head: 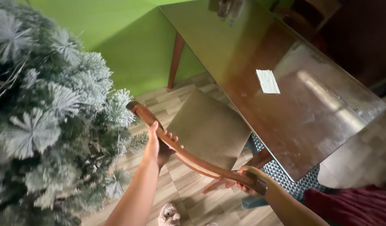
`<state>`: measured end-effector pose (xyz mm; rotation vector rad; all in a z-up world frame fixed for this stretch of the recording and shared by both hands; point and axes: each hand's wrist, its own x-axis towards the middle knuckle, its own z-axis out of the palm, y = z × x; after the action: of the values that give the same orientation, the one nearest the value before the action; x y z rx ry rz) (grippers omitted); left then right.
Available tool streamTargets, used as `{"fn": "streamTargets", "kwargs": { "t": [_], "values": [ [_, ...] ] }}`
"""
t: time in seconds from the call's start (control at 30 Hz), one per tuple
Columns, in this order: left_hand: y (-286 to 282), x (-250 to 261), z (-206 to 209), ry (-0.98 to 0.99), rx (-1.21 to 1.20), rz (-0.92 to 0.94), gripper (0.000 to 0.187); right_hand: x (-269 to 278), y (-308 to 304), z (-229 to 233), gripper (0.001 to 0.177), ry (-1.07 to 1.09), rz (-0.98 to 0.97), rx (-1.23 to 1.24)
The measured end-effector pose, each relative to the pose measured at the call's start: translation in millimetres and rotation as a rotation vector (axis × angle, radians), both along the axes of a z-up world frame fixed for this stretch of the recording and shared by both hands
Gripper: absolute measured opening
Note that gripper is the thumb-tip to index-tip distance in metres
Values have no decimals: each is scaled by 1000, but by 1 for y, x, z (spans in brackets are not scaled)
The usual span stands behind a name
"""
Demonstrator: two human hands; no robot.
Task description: The person wipes a glass dining table with a white cloth, moving around the table to clean different sections. They briefly reposition a wooden chair to access the surface and continue wiping until the table appears cleaner.
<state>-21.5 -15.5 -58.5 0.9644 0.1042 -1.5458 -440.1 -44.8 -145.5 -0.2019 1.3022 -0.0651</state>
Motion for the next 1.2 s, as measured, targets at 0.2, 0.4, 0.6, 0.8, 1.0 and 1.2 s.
{"fn": "streamTargets", "kwargs": {
  "t": [0.2, 0.4, 0.6, 0.8, 1.0, 1.2],
  "values": [
    [55, -59, 5, -47, -9, 107, 63, -53, 15, 8, 37, -214, 16, 43],
    [124, -114, 3, -60, -8, 228, 62, -93, 33, -9, 32, 58, 208, -12],
    [193, -159, 1, -51, 27, 352, 57, -120, 55, -15, 34, -4, 275, -45],
    [259, -205, 7, -25, 42, 416, 53, -148, 83, -18, 37, 123, 349, -115],
    [328, -243, 11, -10, 4, 423, 54, -171, 126, -22, 40, 25, 347, -11],
    [410, -275, 11, 23, -12, 466, 56, -199, 198, -16, 37, 189, 339, -194]
  ]
}}
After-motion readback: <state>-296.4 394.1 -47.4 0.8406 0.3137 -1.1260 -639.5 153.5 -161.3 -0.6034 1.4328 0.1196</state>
